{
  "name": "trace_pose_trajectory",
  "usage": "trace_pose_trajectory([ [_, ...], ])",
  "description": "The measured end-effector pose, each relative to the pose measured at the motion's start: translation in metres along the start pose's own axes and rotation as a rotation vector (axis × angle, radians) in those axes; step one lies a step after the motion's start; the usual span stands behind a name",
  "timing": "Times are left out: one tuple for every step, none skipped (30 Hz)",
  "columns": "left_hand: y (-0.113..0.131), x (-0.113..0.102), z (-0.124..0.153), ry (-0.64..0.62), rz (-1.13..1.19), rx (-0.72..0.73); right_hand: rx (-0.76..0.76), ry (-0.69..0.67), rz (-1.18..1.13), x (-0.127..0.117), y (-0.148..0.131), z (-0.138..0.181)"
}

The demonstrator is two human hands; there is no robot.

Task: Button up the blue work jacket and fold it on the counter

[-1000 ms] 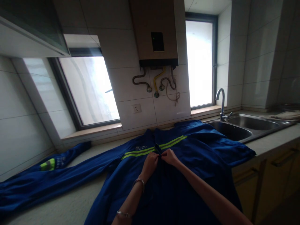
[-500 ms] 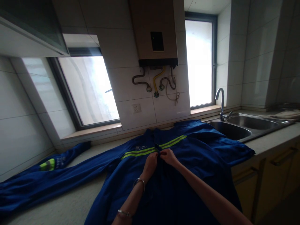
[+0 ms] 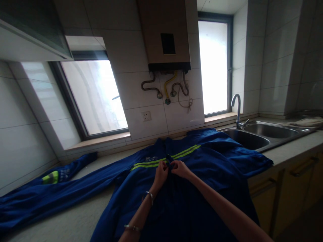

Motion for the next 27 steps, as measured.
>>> trace_pose_trajectory([
  [0.000, 0.000, 0.000, 0.002, 0.003, -0.011, -0.010, -0.020, -0.005, 0.001, -0.001, 0.000],
  [0.000, 0.000, 0.000, 0.003, 0.008, -0.019, -0.010, -0.031, -0.015, 0.002, -0.001, -0.001],
  [0.000, 0.000, -0.001, 0.003, 0.013, -0.025, 0.001, -0.033, -0.027, 0.003, 0.000, -0.002],
  [0.001, 0.000, -0.001, 0.003, 0.018, -0.029, 0.016, -0.029, -0.040, 0.003, 0.001, -0.002],
  [0.001, 0.000, 0.000, 0.002, 0.025, -0.032, 0.033, -0.022, -0.052, 0.003, 0.002, -0.002],
  [0.001, 0.000, 0.000, 0.000, 0.032, -0.035, 0.040, -0.014, -0.058, 0.002, 0.003, -0.002],
  [0.001, 0.001, -0.001, -0.002, 0.040, -0.038, 0.030, -0.005, -0.053, 0.002, 0.003, -0.001],
  [0.000, 0.001, -0.001, -0.004, 0.049, -0.042, 0.008, 0.007, -0.030, 0.001, 0.002, 0.000],
  [-0.001, 0.001, -0.001, -0.007, 0.059, -0.047, -0.018, 0.018, 0.007, 0.000, 0.000, 0.000],
  [-0.002, 0.002, -0.001, -0.010, 0.070, -0.052, -0.042, 0.035, 0.050, -0.001, -0.001, 0.001],
  [-0.004, 0.003, -0.002, -0.014, 0.082, -0.058, -0.062, 0.049, 0.092, -0.002, -0.002, 0.002],
  [-0.005, 0.003, -0.003, -0.019, 0.096, -0.063, -0.079, 0.060, 0.124, -0.002, -0.002, 0.002],
  [-0.007, 0.004, -0.003, -0.027, 0.113, -0.070, -0.092, 0.063, 0.140, -0.003, -0.002, 0.002],
  [-0.008, 0.004, -0.004, -0.037, 0.132, -0.076, -0.105, 0.060, 0.144, -0.003, -0.002, 0.002],
  [-0.009, 0.005, -0.004, -0.051, 0.152, -0.082, -0.118, 0.055, 0.141, -0.003, -0.002, 0.002],
  [-0.009, 0.006, -0.004, -0.067, 0.174, -0.087, -0.132, 0.047, 0.136, -0.002, -0.003, 0.002],
  [-0.009, 0.006, -0.004, -0.084, 0.197, -0.091, -0.142, 0.040, 0.134, -0.002, -0.003, 0.002],
  [-0.009, 0.007, -0.004, -0.100, 0.219, -0.092, -0.146, 0.036, 0.136, -0.002, -0.003, 0.003],
  [-0.009, 0.007, -0.004, -0.113, 0.241, -0.092, -0.150, 0.032, 0.139, -0.002, -0.004, 0.003],
  [-0.008, 0.008, -0.003, -0.123, 0.261, -0.089, -0.154, 0.029, 0.142, -0.001, -0.005, 0.004],
  [-0.008, 0.008, -0.003, -0.129, 0.278, -0.086, -0.158, 0.025, 0.146, -0.001, -0.006, 0.005],
  [-0.008, 0.009, -0.003, -0.131, 0.293, -0.084, -0.166, 0.018, 0.151, -0.001, -0.008, 0.005],
  [-0.008, 0.009, -0.003, -0.132, 0.304, -0.081, -0.177, 0.011, 0.156, -0.001, -0.009, 0.006],
  [-0.009, 0.010, -0.003, -0.131, 0.313, -0.079, -0.189, 0.002, 0.161, 0.000, -0.010, 0.006],
  [-0.010, 0.010, -0.003, -0.130, 0.319, -0.078, -0.197, -0.007, 0.165, 0.000, -0.011, 0.006],
  [-0.011, 0.011, -0.004, -0.128, 0.323, -0.076, -0.201, -0.015, 0.171, 0.000, -0.011, 0.006],
  [-0.013, 0.012, -0.004, -0.127, 0.326, -0.075, -0.205, -0.022, 0.176, 0.001, -0.011, 0.006],
])
Point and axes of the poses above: each hand's wrist, its own z-axis away from the middle knuckle, its own x-axis out of the palm, y = z × x, the point moved 5 cm from there along -z, towards the middle knuckle, and after that the axes turned 14 degrees about -z, right-handed, at the moved point
